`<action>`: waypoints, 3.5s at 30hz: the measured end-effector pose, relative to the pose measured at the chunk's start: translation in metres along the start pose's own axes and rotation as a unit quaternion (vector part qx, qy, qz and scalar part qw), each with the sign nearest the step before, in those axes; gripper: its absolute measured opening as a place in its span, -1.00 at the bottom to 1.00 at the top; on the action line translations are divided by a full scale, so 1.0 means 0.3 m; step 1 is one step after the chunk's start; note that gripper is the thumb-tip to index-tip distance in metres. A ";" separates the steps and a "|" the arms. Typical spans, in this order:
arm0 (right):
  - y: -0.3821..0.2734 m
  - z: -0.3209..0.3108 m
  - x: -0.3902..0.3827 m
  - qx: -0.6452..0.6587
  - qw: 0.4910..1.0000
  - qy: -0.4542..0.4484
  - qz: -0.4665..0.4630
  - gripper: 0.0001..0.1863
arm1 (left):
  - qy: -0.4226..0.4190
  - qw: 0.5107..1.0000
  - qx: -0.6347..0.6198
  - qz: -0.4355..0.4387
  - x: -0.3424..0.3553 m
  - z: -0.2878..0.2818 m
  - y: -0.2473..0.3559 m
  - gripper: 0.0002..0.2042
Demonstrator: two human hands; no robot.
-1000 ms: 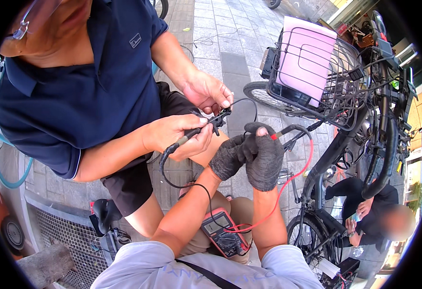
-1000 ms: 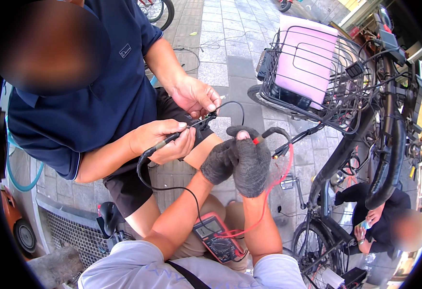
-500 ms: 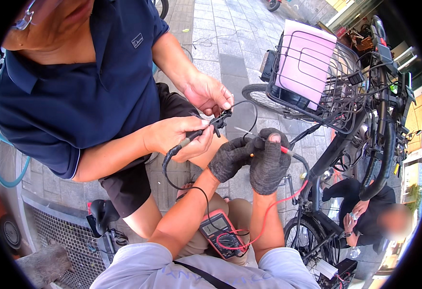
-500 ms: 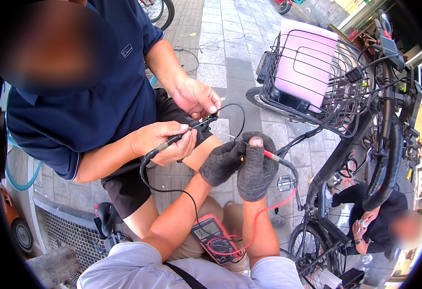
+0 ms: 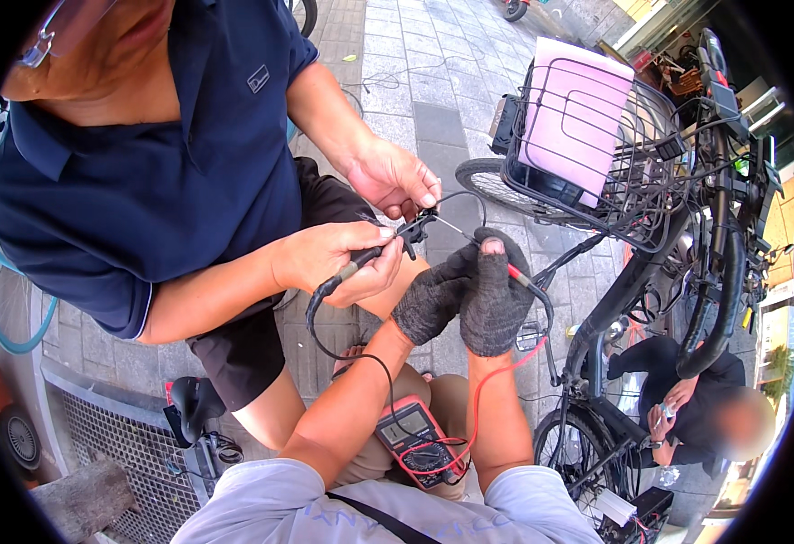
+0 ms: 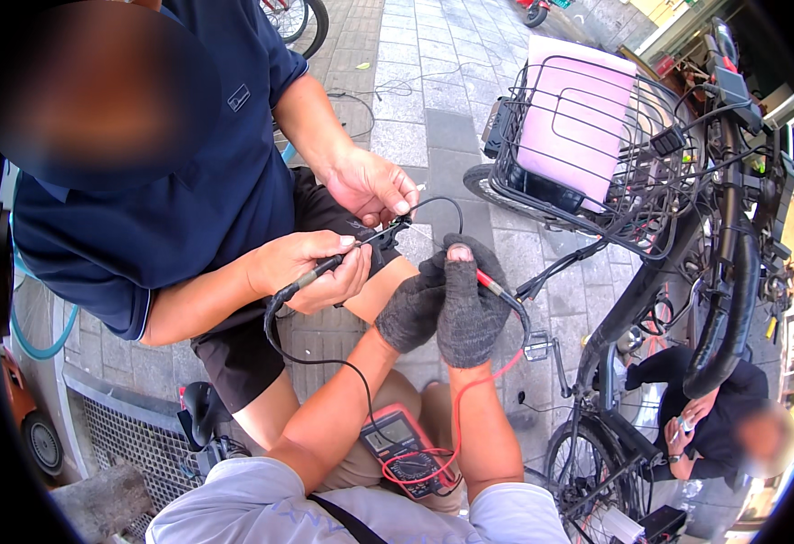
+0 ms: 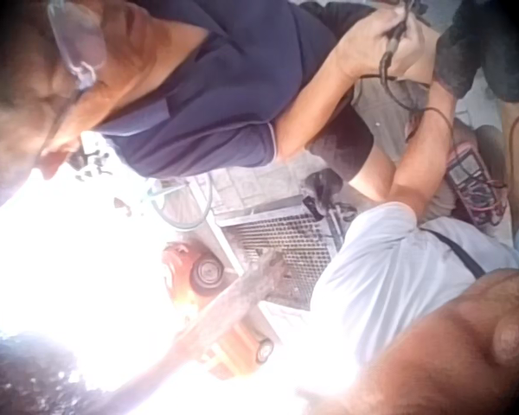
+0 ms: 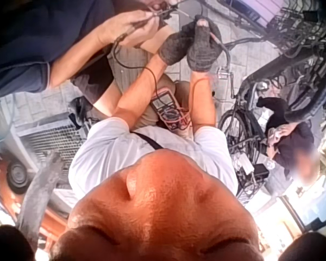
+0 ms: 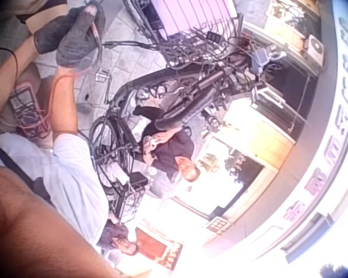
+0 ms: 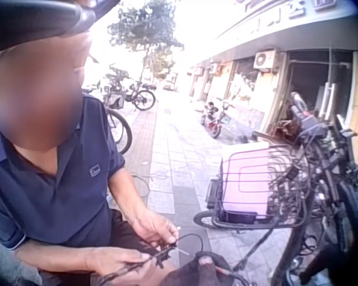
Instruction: The person sits on the sidewalk and uses a multimeter to test the electrical continuity and voltage of wires on an electric bicycle. They manipulate the multimeter probes and the bicycle's wiring harness while a second person observes and assists by holding wires.
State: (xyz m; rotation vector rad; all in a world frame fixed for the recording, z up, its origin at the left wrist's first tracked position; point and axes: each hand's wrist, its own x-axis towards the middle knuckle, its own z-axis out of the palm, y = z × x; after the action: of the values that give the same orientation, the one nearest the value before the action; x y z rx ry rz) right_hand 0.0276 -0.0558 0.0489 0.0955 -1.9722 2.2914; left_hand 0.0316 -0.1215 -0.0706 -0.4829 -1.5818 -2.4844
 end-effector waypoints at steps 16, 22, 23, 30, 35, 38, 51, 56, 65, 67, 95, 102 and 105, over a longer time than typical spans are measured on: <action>0.016 0.007 0.019 0.011 1.000 -0.011 0.024 -0.63 | -0.003 0.965 0.255 0.060 0.006 -0.015 -0.039 -0.73; 0.027 -0.002 0.027 0.020 0.999 -0.018 0.026 -0.62 | 0.040 0.998 -0.018 -0.035 0.010 0.010 -0.057 -0.71; 0.030 -0.007 0.030 0.020 0.999 -0.021 0.025 -0.61 | 0.027 0.998 0.062 -0.017 0.009 0.002 -0.048 -0.70; 0.021 -0.012 0.028 0.044 0.998 -0.033 0.031 -0.62 | -0.006 0.975 0.216 0.047 0.011 -0.006 -0.031 -0.66; 0.022 -0.024 0.029 0.053 0.997 -0.050 0.036 -0.65 | 0.021 0.995 0.095 -0.015 0.011 -0.003 -0.071 -0.65; 0.018 -0.030 0.035 0.051 0.996 -0.057 0.042 -0.66 | 0.039 0.997 0.056 -0.020 0.010 0.001 -0.095 -0.65; 0.026 -0.047 0.042 0.020 0.997 -0.068 0.033 -0.61 | 0.037 0.975 -0.204 -0.079 0.009 0.009 -0.088 -0.54; 0.003 -0.041 0.039 0.035 0.997 -0.067 0.027 -0.69 | 0.013 0.993 -0.099 -0.056 0.005 -0.003 -0.087 -0.52; 0.028 -0.020 0.049 0.091 0.994 -0.026 0.058 -0.67 | 0.027 0.977 -0.181 -0.113 0.002 0.007 -0.039 -0.53; 0.028 -0.016 0.048 0.086 0.994 -0.035 0.061 -0.66 | 0.023 0.971 -0.203 -0.122 -0.001 -0.002 -0.054 -0.54; 0.039 -0.029 0.048 0.067 0.995 -0.051 0.057 -0.58 | 0.035 0.959 -0.260 -0.113 -0.001 0.012 -0.046 -0.56; 0.038 -0.031 0.044 0.077 0.994 -0.063 0.051 -0.55 | 0.020 0.929 -0.351 -0.118 0.007 0.017 -0.012 -0.46; 0.046 -0.037 0.049 0.084 0.993 -0.065 0.046 -0.55 | 0.020 0.958 -0.263 -0.116 0.001 0.013 -0.002 -0.44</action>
State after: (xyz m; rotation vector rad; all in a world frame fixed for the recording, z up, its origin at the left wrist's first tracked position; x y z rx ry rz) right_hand 0.0116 -0.0461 0.0356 0.1772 -1.8752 2.5687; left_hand 0.0318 -0.1178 -0.0695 -0.3172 -0.9931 -3.0761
